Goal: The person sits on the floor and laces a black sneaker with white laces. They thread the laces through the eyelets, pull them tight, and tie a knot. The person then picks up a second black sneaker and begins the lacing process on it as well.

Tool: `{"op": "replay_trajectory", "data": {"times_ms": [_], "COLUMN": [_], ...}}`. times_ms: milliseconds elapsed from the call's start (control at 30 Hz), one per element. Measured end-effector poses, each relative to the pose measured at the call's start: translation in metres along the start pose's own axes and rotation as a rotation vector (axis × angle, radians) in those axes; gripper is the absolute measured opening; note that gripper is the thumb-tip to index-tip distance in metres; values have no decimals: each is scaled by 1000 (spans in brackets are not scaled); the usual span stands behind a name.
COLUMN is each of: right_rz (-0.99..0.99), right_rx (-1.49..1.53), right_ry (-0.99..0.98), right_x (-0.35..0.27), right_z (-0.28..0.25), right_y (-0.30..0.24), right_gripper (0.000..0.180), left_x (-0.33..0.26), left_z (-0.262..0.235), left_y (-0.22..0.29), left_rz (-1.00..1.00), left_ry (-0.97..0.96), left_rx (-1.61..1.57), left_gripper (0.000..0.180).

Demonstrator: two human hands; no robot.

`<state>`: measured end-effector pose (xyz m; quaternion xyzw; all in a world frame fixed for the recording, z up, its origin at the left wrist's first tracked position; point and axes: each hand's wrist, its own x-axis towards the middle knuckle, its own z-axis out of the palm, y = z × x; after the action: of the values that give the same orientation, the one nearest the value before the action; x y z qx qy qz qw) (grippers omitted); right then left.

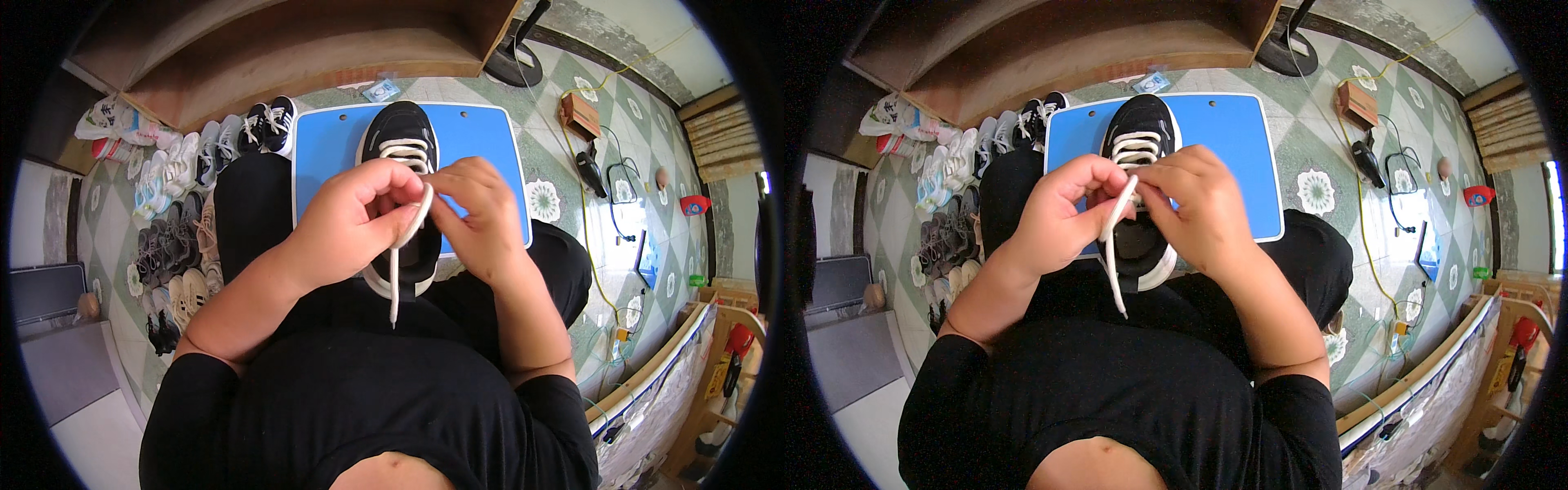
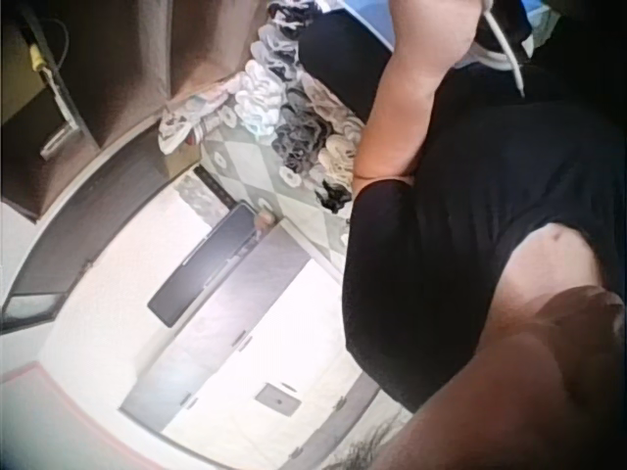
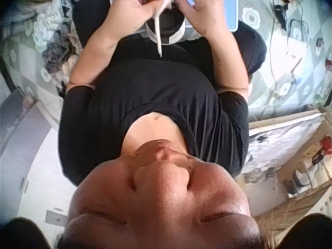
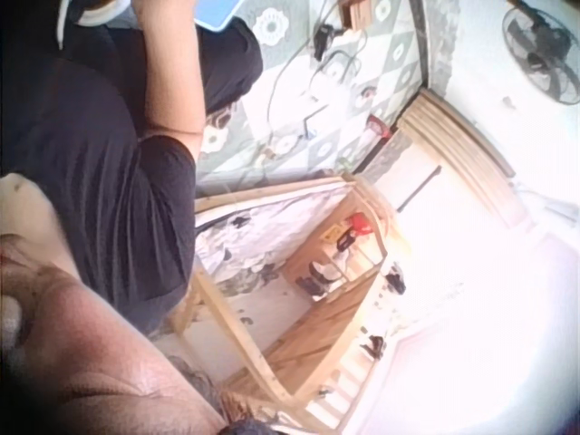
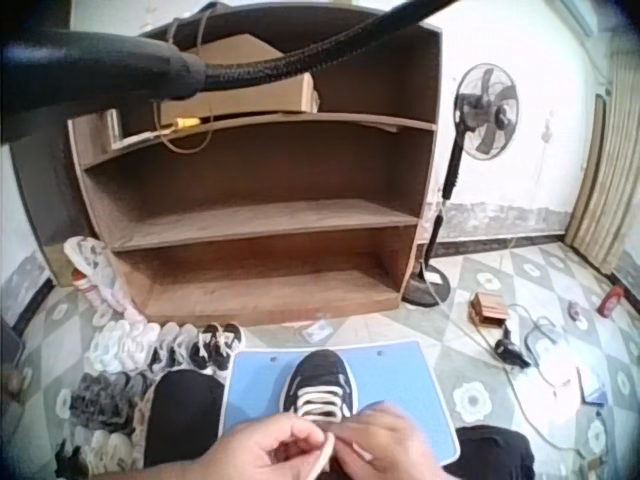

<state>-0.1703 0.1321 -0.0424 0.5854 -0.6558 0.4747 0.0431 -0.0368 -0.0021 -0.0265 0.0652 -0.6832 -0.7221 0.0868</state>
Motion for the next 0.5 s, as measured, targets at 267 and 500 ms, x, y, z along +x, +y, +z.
{"op": "replay_trajectory", "data": {"times_ms": [267,500], "right_rz": [30,160], "right_rx": [40,248], "right_ry": [-138,-176], "right_x": [0,0], "right_z": [5,-24], "right_y": [-4,-6], "right_gripper": [25,12], "left_x": [1,-3], "left_z": [-7,-21], "left_y": [-3,-4], "left_rz": [167,258], "left_ry": [185,324], "left_rx": [-50,-252], "left_gripper": [10,12]}}
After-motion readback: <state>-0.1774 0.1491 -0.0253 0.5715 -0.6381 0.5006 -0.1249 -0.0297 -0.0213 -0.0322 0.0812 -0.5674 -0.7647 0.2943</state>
